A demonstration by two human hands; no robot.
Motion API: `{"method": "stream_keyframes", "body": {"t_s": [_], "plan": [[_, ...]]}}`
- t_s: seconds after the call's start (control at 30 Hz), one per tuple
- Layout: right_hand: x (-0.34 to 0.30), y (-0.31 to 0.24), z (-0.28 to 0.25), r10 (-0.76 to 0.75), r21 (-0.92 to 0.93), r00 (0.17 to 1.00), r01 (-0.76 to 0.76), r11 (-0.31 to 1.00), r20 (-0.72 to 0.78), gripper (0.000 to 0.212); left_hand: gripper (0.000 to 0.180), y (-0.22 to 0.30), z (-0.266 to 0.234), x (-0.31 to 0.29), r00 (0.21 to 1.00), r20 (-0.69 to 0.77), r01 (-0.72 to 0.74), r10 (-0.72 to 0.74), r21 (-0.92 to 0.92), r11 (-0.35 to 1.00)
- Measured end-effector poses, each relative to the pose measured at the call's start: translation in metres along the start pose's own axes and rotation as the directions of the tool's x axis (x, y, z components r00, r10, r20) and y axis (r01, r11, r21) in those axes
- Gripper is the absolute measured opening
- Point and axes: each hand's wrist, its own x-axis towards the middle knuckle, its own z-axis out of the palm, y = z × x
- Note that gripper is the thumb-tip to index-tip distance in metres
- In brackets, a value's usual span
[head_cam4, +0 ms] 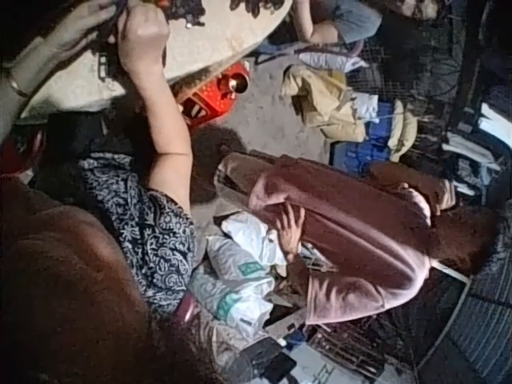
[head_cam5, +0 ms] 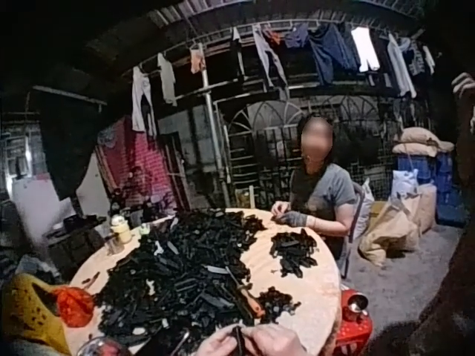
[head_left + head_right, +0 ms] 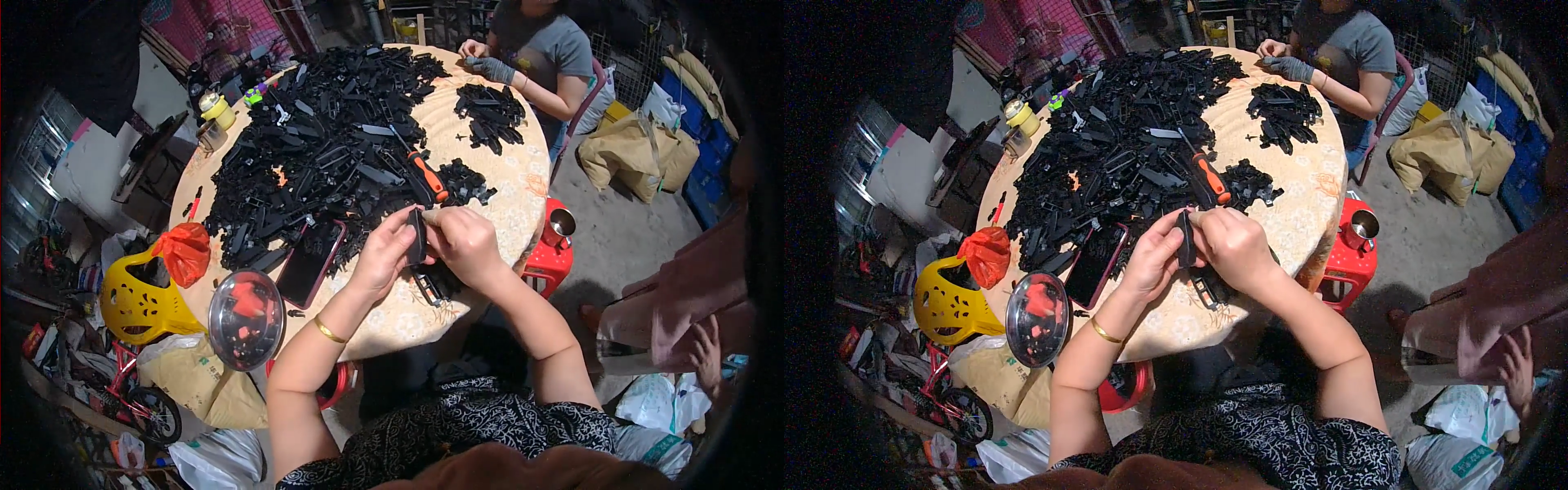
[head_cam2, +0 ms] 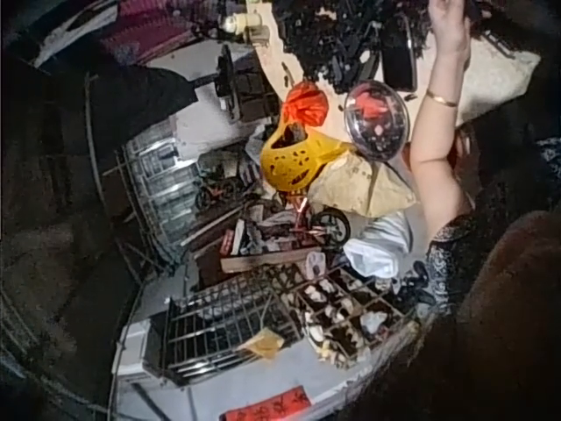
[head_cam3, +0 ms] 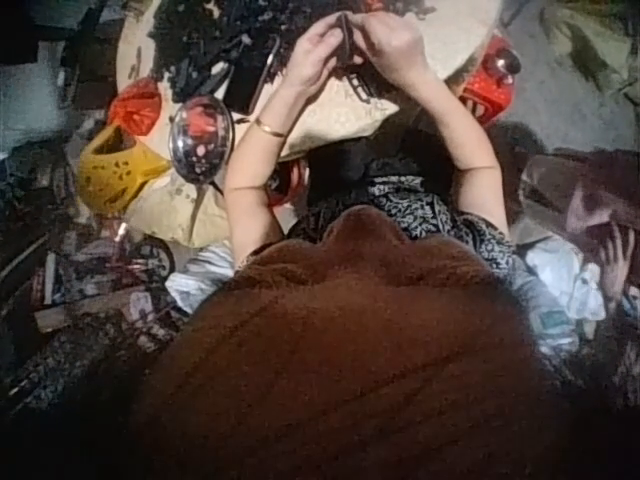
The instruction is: The person assembles small black plastic components into assembled parts at a table, using a screwdriver.
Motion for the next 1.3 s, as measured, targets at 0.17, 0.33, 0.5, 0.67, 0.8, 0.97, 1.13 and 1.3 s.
{"method": "stream_keyframes", "body": {"t_s": [0.17, 0.33, 0.5, 0.67, 0.8, 0.97, 1.13, 1.3], "plan": [[0.000, 0.003, -0.006, -0.044, 0.028, 0.996, 0.042, 0.999, 0.072, 0.022, 0.039, -0.001, 0.001, -0.001, 1.000, 0.009, -0.005, 0.004, 0.015, 1.000], [0.002, -0.007, -0.013, -0.014, 0.084, 0.984, -0.001, 0.996, 0.176, 0.025, 0.036, 0.002, 0.006, -0.006, 0.999, -0.009, -0.053, 0.053, 0.028, 0.998], [0.001, -0.011, -0.016, 0.011, 0.199, 0.976, -0.056, 0.978, 0.219, 0.029, 0.035, 0.005, 0.013, -0.008, 0.996, -0.040, -0.076, 0.075, -0.021, 0.997], [-0.006, -0.025, -0.013, 0.152, 0.084, 0.987, -0.156, 0.984, 0.050, 0.032, 0.037, -0.001, 0.023, -0.003, 0.997, -0.012, -0.080, 0.080, -0.033, 0.996], [-0.008, -0.010, -0.024, 0.355, 0.213, 0.935, -0.347, 0.913, 0.001, 0.033, 0.042, -0.007, 0.012, -0.003, 0.997, -0.001, -0.074, 0.075, 0.153, 0.986], [-0.030, 0.044, -0.068, 0.569, -0.193, 0.806, -0.539, 0.820, 0.162, 0.027, 0.023, 0.009, -0.011, 0.007, 0.903, 0.191, -0.201, 0.385, 0.980, -0.014], [-0.048, 0.043, -0.059, 0.567, -0.226, 0.767, -0.520, 0.824, 0.300, 0.021, 0.025, 0.007, -0.014, 0.013, 0.880, 0.351, -0.289, 0.320, 0.930, -0.228], [-0.052, 0.048, -0.058, 0.516, -0.106, 0.785, -0.513, 0.852, 0.342, 0.017, 0.037, -0.001, -0.018, 0.014, 0.887, 0.382, -0.255, 0.259, 0.873, -0.415]]}}
